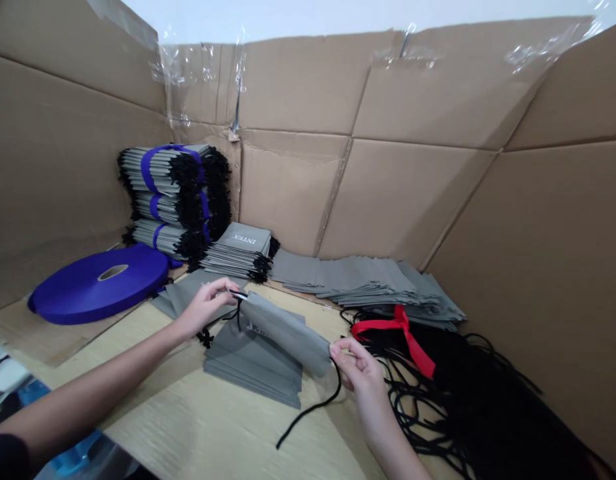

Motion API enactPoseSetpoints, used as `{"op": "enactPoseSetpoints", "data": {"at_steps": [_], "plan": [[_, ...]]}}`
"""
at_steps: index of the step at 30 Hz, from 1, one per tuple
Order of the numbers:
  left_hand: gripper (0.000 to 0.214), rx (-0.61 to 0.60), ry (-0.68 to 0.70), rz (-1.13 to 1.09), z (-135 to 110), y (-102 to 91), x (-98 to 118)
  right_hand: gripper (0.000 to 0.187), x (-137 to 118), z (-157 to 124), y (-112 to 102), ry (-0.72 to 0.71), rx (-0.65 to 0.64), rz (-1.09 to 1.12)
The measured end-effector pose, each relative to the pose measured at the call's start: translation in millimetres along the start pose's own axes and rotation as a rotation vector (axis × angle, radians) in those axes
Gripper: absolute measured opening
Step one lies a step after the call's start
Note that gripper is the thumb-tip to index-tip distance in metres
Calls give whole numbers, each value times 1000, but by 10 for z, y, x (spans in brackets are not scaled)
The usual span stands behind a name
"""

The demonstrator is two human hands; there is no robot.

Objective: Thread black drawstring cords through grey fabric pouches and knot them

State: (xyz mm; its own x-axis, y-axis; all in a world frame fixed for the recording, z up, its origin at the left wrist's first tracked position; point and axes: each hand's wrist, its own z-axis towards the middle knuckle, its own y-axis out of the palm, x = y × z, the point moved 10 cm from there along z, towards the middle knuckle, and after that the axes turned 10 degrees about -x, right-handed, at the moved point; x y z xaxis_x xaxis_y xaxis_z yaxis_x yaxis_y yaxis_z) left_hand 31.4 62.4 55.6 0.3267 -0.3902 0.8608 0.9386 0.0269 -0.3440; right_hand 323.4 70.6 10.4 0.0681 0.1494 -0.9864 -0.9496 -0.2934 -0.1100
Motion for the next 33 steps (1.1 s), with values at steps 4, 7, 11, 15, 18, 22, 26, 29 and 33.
{"op": "enactPoseSetpoints", "data": {"at_steps": [4, 7, 11, 15, 18, 22, 26, 29, 33], "plan": [[13, -69, -130, -598, 28, 172, -235, 39, -4, -2, -23, 0, 16, 37], [11, -91, -150, -630, 24, 217, -265, 38, -7, 0, -54, -1, 33, 33], [8, -153, -151, -595, 26, 224, -256, 38, -4, 16, -154, -2, 65, 37], [14, -229, -120, -584, 48, 172, -232, 37, -3, 38, -297, -4, 98, 54], [13, -185, -105, -394, 58, 63, -243, 38, -7, 52, -355, -2, 89, 20], [40, -22, 71, 66, 16, -77, -6, 39, -1, 57, -309, 3, 43, -63], [17, -71, 252, 461, -41, 75, 259, 43, 7, 52, -210, 11, 6, -133], [14, -77, 299, 639, -64, 116, 304, 41, -72, 38, -162, -30, 4, -224], [16, -20, 395, 859, -160, 179, 406, 35, -247, -3, -116, -142, 21, -354]]}}
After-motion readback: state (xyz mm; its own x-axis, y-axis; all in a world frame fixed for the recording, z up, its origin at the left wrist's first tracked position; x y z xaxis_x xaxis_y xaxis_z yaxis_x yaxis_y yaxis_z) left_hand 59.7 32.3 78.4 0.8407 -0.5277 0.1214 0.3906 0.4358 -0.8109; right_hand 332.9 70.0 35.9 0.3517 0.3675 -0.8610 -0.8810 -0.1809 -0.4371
